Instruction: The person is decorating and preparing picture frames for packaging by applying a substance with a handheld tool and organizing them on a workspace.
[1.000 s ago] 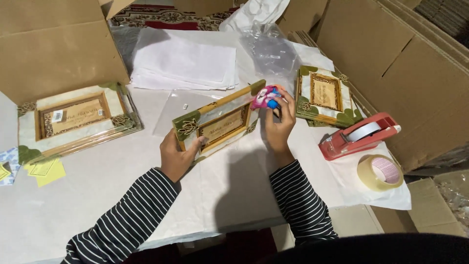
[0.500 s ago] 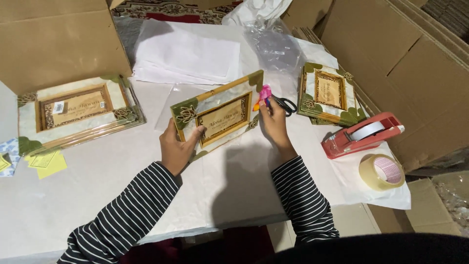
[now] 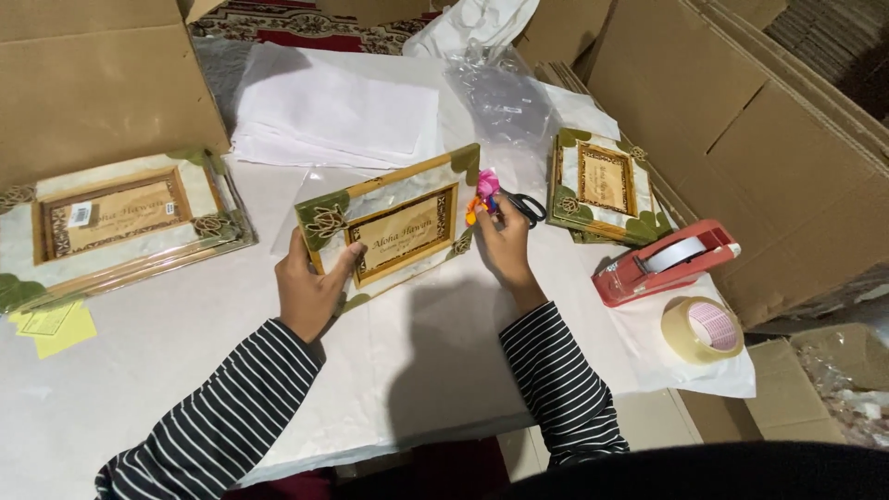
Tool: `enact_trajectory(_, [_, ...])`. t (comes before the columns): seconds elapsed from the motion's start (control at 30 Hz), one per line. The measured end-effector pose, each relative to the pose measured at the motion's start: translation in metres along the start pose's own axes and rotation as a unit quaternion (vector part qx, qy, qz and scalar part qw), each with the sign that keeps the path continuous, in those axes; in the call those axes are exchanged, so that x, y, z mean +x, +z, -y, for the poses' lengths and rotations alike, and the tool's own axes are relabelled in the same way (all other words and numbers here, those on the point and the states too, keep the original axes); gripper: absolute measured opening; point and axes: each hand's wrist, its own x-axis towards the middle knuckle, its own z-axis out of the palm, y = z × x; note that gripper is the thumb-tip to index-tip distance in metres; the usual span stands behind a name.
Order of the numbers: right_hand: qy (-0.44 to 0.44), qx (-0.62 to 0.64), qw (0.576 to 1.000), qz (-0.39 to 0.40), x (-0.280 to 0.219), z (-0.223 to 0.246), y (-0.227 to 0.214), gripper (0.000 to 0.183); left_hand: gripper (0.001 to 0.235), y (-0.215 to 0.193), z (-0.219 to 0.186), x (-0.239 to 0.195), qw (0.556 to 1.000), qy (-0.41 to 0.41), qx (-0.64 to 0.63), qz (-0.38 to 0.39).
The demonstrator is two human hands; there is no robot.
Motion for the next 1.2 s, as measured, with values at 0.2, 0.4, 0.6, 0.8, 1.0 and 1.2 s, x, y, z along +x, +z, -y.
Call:
enact_trajectory(0.2, [0.027,0.053,0.998,-0.004,-0.001,0.012,-0.002,0.009,0.052,-0.004,-0.005,0.001,1.0,0.011,0.014,0.024])
enact_trajectory(0.4, [0.046,0.124,0.987,0.086,0.009,-0.075,0.002,0.02,0.06,-0.006,0.007,-0.002,0.996,0.029,0.077,0.043])
enact_trajectory(0.6, [0.102,0.323,0.938,0.079,0.004,-0.079,0.011,0.025,0.067,-0.013,-0.008,0.012,0.988,-0.002,0.128,0.087])
enact_trajectory(0.8, [0.049,0.254,0.952,0.165,-0.003,0.047,-0.004,0.025,0.062,-0.014,0.008,0.011,0.986,0.017,0.121,0.109])
enact_trajectory(1.0, [0.066,0.194,0.961,0.185,-0.002,0.059,-0.009,0.035,0.064,-0.019,0.036,0.015,0.977,0.037,0.157,0.14])
enact_trajectory(1.2, [0.076,0.159,0.973,0.151,-0.006,0.058,-0.004,0.036,0.054,-0.026,0.025,0.016,0.987,0.059,0.104,0.111])
